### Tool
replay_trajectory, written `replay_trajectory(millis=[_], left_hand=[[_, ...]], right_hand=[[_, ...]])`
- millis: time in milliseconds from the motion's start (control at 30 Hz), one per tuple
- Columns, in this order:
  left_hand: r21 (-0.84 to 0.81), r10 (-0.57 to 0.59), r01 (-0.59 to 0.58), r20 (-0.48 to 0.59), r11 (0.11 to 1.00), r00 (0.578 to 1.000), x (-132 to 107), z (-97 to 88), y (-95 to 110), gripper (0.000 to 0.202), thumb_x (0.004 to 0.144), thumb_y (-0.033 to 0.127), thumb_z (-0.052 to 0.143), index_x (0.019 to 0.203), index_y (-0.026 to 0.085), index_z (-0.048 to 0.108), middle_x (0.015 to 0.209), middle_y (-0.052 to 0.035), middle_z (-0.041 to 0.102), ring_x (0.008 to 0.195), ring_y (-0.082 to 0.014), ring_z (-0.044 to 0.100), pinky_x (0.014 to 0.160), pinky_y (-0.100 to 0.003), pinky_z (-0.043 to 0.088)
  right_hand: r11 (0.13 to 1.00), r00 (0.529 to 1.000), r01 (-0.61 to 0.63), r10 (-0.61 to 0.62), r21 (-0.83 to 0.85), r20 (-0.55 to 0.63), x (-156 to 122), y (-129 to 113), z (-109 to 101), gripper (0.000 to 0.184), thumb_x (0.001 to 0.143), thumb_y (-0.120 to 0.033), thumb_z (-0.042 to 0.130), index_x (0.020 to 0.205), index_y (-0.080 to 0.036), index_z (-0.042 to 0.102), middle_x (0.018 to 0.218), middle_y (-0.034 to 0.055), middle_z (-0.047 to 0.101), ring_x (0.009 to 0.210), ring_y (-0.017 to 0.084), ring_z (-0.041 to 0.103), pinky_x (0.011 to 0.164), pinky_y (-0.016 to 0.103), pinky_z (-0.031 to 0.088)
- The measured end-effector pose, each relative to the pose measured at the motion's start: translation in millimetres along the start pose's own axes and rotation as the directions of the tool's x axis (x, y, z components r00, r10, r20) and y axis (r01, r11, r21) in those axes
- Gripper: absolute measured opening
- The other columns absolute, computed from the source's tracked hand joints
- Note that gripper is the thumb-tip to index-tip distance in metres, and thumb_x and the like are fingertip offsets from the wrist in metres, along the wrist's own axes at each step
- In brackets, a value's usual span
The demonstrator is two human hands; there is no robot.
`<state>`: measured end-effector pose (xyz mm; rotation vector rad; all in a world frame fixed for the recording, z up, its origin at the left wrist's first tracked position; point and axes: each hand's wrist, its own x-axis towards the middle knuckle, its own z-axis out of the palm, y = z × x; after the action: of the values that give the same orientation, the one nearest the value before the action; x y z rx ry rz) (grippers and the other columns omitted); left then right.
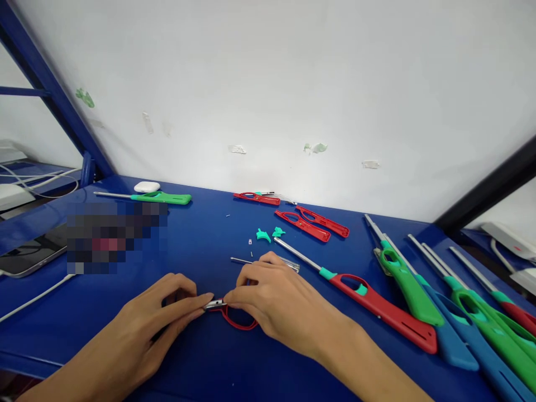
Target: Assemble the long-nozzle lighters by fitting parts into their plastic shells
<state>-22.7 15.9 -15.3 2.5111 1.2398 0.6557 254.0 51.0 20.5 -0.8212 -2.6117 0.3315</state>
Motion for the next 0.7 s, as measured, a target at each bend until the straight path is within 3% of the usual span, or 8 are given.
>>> replay_trajectory(millis=[133,267,433,567,700], left_hand=[[0.01,-0.013,0.014,-0.035,1.0,0.999,1,-3.6,2,0.034,0.116,0.027,0.044,0.115,0.031,0.077,0.107,-0.0019,0.069,0.092,-0.0159,0.069,0.083,-0.026,0.058],[0.027,-0.007,0.008,-0.05,1.0,0.999,2,-2.4,1,0.036,0.116,0.028,0.043,0.116,0.031,0.079,0.106,-0.0028,0.069,0.092,-0.0168,0.069,0.082,-0.027,0.058],[0.036,0.029,-0.025,-0.103,0.999,0.994,4,-0.1,-4,0.036,0.115,0.028,0.044,0.12,0.03,0.08,0.107,-0.0041,0.07,0.094,-0.0185,0.069,0.083,-0.029,0.059],[0.034,0.025,-0.021,-0.124,0.999,0.992,5,-1.2,-12,0.032,0.115,0.03,0.049,0.124,0.033,0.079,0.107,-0.0024,0.07,0.093,-0.017,0.07,0.081,-0.028,0.057],[0.028,0.015,-0.012,-0.127,1.0,0.992,6,-2.6,-15,0.031,0.115,0.031,0.05,0.127,0.034,0.079,0.11,-0.0018,0.069,0.097,-0.0176,0.07,0.086,-0.029,0.056]], right_hand=[[1.0,1.0,0.002,-0.002,-0.017,0.016,-1,0,2,0.032,0.112,-0.018,0.056,0.125,-0.029,0.083,0.104,0.0065,0.074,0.088,0.021,0.062,0.082,0.035,0.05],[1.0,0.999,-0.031,0.031,-0.001,0.037,1,-3,1,0.03,0.113,-0.024,0.056,0.123,-0.028,0.084,0.107,0.0068,0.076,0.093,0.022,0.065,0.087,0.038,0.052],[0.988,0.988,-0.153,0.152,0.018,0.039,-1,1,-12,0.032,0.112,-0.036,0.062,0.139,-0.025,0.076,0.119,0.008,0.079,0.111,0.026,0.071,0.105,0.044,0.05],[0.972,0.97,-0.235,0.233,0.03,0.069,-7,10,-23,0.031,0.106,-0.048,0.07,0.128,-0.028,0.08,0.113,0.0048,0.081,0.105,0.026,0.074,0.102,0.043,0.052],[0.967,0.964,-0.244,0.234,0.071,0.123,-5,18,-23,0.02,0.111,-0.039,0.065,0.112,-0.028,0.081,0.112,0.0004,0.081,0.104,0.021,0.074,0.094,0.037,0.051]])
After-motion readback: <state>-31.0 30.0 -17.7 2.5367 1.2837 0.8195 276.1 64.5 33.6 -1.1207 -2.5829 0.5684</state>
